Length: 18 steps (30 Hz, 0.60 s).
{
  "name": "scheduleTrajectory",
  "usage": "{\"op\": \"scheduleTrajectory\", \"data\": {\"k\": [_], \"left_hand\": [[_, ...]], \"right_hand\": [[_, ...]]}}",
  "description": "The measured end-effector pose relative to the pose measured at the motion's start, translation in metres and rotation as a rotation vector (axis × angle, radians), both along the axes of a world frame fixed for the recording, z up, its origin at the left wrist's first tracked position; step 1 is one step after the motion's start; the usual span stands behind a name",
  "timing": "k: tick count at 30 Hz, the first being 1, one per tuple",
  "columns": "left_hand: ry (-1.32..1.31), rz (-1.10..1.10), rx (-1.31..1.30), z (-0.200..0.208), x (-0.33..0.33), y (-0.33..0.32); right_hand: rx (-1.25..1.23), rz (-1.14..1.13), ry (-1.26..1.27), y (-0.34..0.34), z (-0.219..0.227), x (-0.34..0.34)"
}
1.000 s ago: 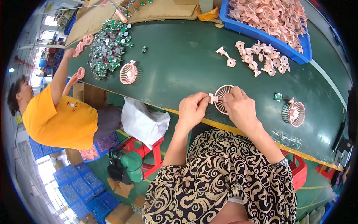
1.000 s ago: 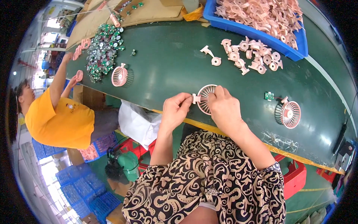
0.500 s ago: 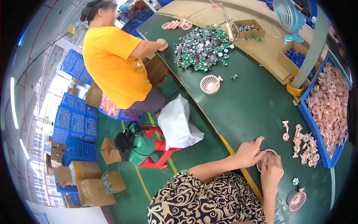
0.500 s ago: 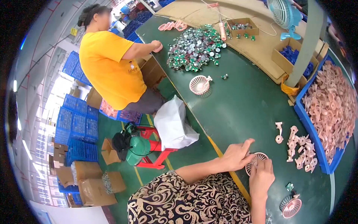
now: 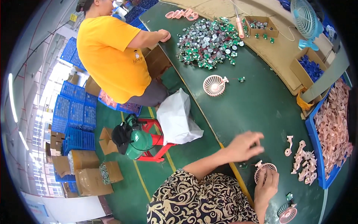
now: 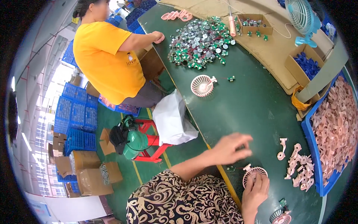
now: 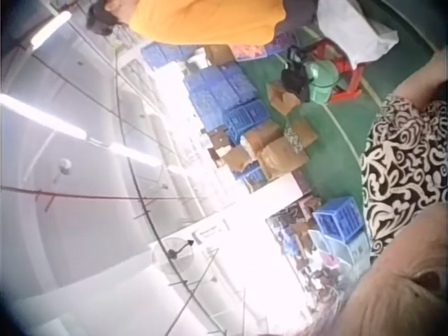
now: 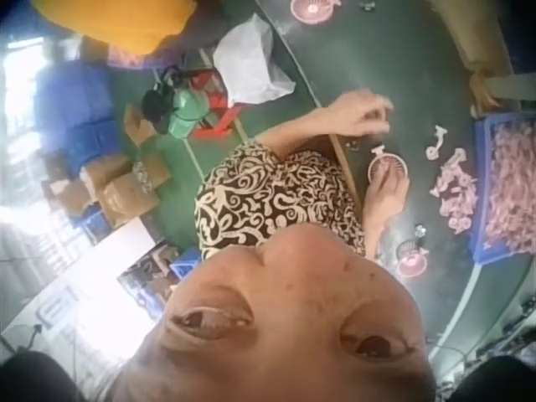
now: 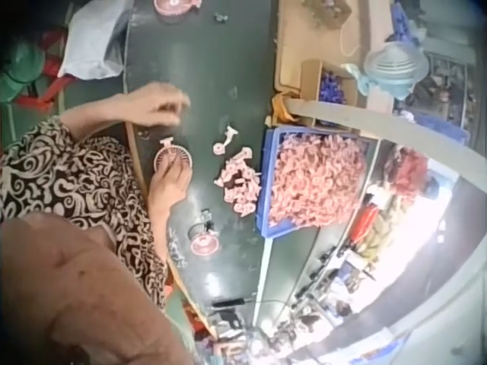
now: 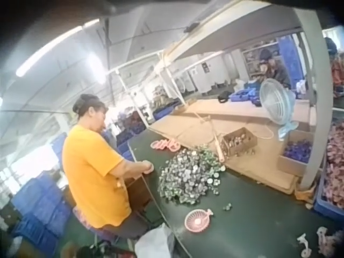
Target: The person assembles small fan components by fitting plastic fan guards and small internal parts together by hand on the workbench.
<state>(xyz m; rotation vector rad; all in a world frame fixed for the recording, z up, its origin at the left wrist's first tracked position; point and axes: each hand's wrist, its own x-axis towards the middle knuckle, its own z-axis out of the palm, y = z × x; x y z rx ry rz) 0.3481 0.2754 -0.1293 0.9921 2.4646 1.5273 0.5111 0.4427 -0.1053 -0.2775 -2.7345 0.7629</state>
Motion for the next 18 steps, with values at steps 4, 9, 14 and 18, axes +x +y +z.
{"op": "scheduleTrajectory", "data": {"k": [4, 9, 14, 18], "left_hand": [[0.242, 0.473, -0.057, 0.015, -0.049, -0.033], [0.535, 0.773, -0.239, 0.013, -0.094, -0.08], [0.598, 0.9, -0.309, 0.003, -0.123, -0.096], [0.348, 0.807, -0.303, -0.02, -0.137, -0.126]], "right_hand": [[-0.032, -0.002, -0.07, 0.003, 0.012, 0.002], [-0.154, 0.167, -0.13, 0.004, 0.022, -0.001], [-0.126, 0.163, -0.13, 0.007, 0.017, 0.006], [-0.083, 0.149, -0.091, 0.005, 0.024, 0.015]]}}
